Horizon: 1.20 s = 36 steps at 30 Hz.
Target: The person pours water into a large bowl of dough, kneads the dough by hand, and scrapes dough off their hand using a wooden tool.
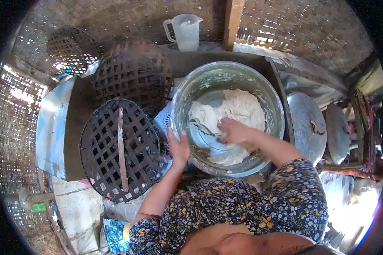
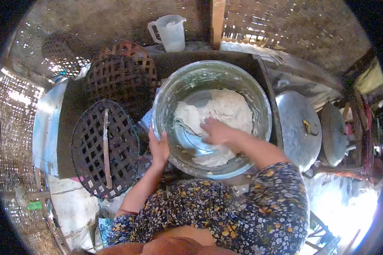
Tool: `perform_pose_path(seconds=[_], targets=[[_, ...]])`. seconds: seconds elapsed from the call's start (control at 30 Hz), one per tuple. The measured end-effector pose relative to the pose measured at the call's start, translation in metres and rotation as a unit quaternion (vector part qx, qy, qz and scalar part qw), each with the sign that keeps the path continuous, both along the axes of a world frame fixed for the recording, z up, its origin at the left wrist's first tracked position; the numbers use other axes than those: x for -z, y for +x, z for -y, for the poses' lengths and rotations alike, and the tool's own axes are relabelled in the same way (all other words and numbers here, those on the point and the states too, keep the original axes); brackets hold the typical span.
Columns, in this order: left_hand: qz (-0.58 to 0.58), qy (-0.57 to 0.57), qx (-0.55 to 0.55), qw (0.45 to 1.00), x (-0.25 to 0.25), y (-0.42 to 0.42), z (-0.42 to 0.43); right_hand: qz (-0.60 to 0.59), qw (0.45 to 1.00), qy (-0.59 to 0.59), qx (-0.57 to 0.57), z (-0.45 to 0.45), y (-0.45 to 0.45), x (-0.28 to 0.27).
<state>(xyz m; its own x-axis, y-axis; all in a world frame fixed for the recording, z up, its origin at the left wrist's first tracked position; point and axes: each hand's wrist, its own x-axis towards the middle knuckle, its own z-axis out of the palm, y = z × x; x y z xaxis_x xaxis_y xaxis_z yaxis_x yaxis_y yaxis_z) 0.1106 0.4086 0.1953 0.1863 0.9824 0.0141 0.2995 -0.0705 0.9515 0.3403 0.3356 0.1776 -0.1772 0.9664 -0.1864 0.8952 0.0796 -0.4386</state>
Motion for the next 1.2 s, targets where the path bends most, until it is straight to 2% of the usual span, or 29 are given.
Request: perform_pose_path(seconds=[0.03,0.1,0.17,0.27,0.3,0.37,0.4,0.43,0.53,0.57,0.67,0.77,0.87,0.93,0.97,1.0,1.07,1.17,1.2], targets=[[-0.015,0.066,0.006,0.998,0.013,-0.002,-0.003,-0.15,0.981,-0.097,0.075,0.0,0.009,-0.041],[0.019,0.02,0.009,1.0,0.007,-0.001,-0.001,-0.222,0.913,-0.11,0.323,0.016,0.03,-0.072],[0.017,-0.017,0.001,1.0,-0.001,-0.001,0.001,-0.27,0.829,-0.006,0.489,0.036,0.074,-0.048],[0.015,0.002,0.001,1.0,0.014,-0.002,-0.001,-0.322,0.717,-0.019,0.618,0.035,0.097,-0.038],[0.006,0.006,-0.004,1.0,0.014,-0.001,-0.001,-0.36,0.676,-0.06,0.64,0.032,0.129,0.009],[0.034,0.02,0.0,0.999,0.011,-0.001,-0.001,-0.381,0.673,-0.062,0.63,0.013,0.139,0.046],[0.041,0.023,0.002,0.999,0.01,-0.002,0.001,-0.393,0.669,-0.07,0.627,0.006,0.136,0.053],[0.028,0.015,0.006,0.999,0.009,-0.003,0.001,-0.46,0.624,-0.046,0.631,-0.003,0.125,0.045],[-0.003,0.005,0.008,1.0,0.005,-0.002,0.002,-0.574,0.589,-0.077,0.564,-0.019,0.143,0.078],[-0.011,0.013,0.003,1.0,0.002,-0.001,0.004,-0.631,0.544,-0.092,0.546,-0.02,0.147,0.081],[-0.02,0.017,0.003,1.0,0.002,-0.001,0.003,-0.587,0.585,-0.084,0.553,-0.031,0.152,0.087],[-0.014,0.007,-0.012,1.0,0.002,0.002,0.005,-0.553,0.587,-0.052,0.589,-0.047,0.108,0.045],[0.024,-0.009,-0.032,0.999,0.001,0.004,0.005,-0.566,0.662,-0.064,0.487,-0.041,0.08,0.043],[0.035,-0.009,-0.034,0.999,0.004,0.004,0.005,-0.271,0.778,-0.064,0.563,-0.039,0.032,0.023],[0.03,-0.004,-0.033,0.999,0.007,0.004,0.004,-0.119,0.864,-0.074,0.484,-0.034,0.013,0.015],[0.023,0.0,-0.031,0.999,0.009,0.004,0.004,0.037,0.916,-0.084,0.39,-0.026,-0.007,0.01],[0.026,0.026,-0.037,0.999,0.007,0.005,0.003,0.138,0.928,-0.086,0.334,-0.008,-0.055,0.005],[-0.018,0.021,-0.046,0.999,-0.006,0.006,0.005,0.206,0.954,-0.074,0.205,0.001,-0.061,0.025],[-0.01,0.014,-0.039,0.999,-0.003,0.005,0.003,0.189,0.955,-0.12,0.192,0.001,-0.06,0.018]])
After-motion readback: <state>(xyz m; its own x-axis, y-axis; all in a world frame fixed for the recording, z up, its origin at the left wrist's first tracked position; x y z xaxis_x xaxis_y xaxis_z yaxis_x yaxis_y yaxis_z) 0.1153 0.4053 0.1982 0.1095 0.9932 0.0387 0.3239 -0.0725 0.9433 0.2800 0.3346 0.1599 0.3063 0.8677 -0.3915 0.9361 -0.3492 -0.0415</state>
